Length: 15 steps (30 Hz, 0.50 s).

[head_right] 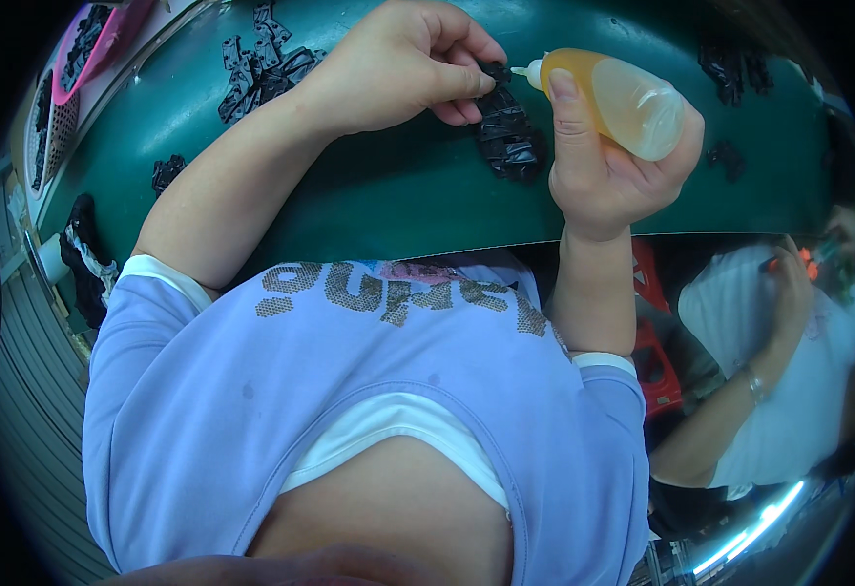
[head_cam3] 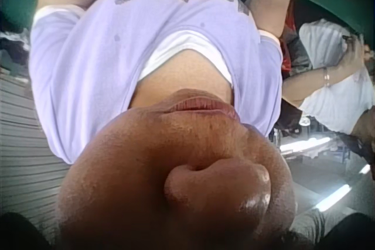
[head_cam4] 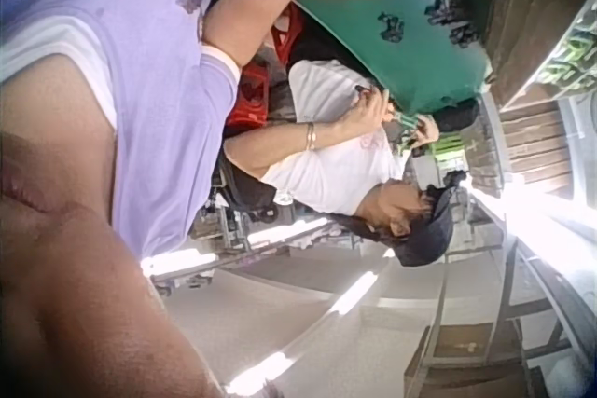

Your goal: The person picks up small plastic pieces from the workbench, applies liquid to them using a needle-tip squeeze bottle, and places them on the table.

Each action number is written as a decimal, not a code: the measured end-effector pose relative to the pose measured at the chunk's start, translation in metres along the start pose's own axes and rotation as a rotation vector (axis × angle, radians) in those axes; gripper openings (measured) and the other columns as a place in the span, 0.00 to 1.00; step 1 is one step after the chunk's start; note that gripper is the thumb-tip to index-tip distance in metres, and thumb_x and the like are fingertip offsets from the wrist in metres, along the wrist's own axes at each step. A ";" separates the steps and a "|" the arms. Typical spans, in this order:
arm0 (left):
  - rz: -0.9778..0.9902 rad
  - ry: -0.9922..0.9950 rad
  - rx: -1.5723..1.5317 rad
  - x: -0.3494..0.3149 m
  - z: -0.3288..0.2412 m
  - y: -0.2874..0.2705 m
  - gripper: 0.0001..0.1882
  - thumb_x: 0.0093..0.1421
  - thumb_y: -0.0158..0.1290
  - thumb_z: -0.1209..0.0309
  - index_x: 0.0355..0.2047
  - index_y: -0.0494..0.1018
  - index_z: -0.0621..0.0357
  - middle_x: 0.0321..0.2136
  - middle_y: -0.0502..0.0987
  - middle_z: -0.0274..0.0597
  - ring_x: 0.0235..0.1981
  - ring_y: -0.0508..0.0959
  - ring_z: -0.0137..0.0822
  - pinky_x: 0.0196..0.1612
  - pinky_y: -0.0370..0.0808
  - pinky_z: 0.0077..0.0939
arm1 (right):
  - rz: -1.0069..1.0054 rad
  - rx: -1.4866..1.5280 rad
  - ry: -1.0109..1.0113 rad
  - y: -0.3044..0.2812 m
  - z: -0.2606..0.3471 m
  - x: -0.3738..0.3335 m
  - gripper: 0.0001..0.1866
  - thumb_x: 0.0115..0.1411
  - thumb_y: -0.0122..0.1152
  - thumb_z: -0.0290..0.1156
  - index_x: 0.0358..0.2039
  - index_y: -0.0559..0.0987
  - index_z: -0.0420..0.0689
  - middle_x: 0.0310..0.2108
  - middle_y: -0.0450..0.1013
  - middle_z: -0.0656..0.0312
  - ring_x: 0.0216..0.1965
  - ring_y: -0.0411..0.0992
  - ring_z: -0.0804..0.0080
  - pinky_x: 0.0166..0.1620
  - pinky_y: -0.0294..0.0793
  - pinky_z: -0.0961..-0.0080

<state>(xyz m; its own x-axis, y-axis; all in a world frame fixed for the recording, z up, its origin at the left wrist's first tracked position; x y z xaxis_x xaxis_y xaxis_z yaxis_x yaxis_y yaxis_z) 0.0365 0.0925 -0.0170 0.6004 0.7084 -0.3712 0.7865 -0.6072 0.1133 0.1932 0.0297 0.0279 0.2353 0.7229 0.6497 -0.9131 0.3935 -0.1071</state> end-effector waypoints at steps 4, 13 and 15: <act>-0.019 -0.036 0.030 0.000 0.001 -0.001 0.10 0.58 0.50 0.81 0.40 0.72 0.74 0.24 0.77 0.41 0.22 0.79 0.28 0.27 0.77 0.19 | -0.029 0.010 -0.027 -0.005 -0.005 0.000 0.21 0.50 0.69 0.19 0.39 0.67 0.36 0.34 0.73 0.56 0.34 0.75 0.74 0.40 0.77 0.77; -0.034 -0.042 -0.030 0.002 0.004 -0.004 0.10 0.57 0.51 0.80 0.39 0.72 0.74 0.25 0.77 0.43 0.23 0.80 0.30 0.28 0.78 0.20 | -0.045 0.281 0.107 -0.010 -0.017 -0.002 0.20 0.50 0.67 0.19 0.40 0.67 0.38 0.36 0.73 0.57 0.35 0.75 0.72 0.41 0.78 0.76; -0.031 -0.041 -0.032 0.003 0.004 -0.004 0.10 0.57 0.51 0.80 0.39 0.72 0.74 0.25 0.77 0.43 0.23 0.80 0.30 0.27 0.78 0.20 | -0.012 0.286 0.113 -0.007 -0.015 -0.003 0.20 0.50 0.67 0.18 0.40 0.68 0.38 0.36 0.73 0.57 0.35 0.75 0.72 0.41 0.78 0.76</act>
<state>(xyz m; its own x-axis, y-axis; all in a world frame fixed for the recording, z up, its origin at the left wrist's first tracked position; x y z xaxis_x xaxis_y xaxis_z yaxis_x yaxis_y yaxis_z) 0.0344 0.0954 -0.0217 0.5694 0.7113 -0.4121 0.8095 -0.5724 0.1304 0.2043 0.0336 0.0154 0.2677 0.7838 0.5604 -0.9629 0.2380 0.1272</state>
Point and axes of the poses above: each hand's wrist, its own x-axis towards the middle knuckle, its own y-axis out of the palm, z = x × y, the point moved 7 cm from there along x, towards the middle knuckle
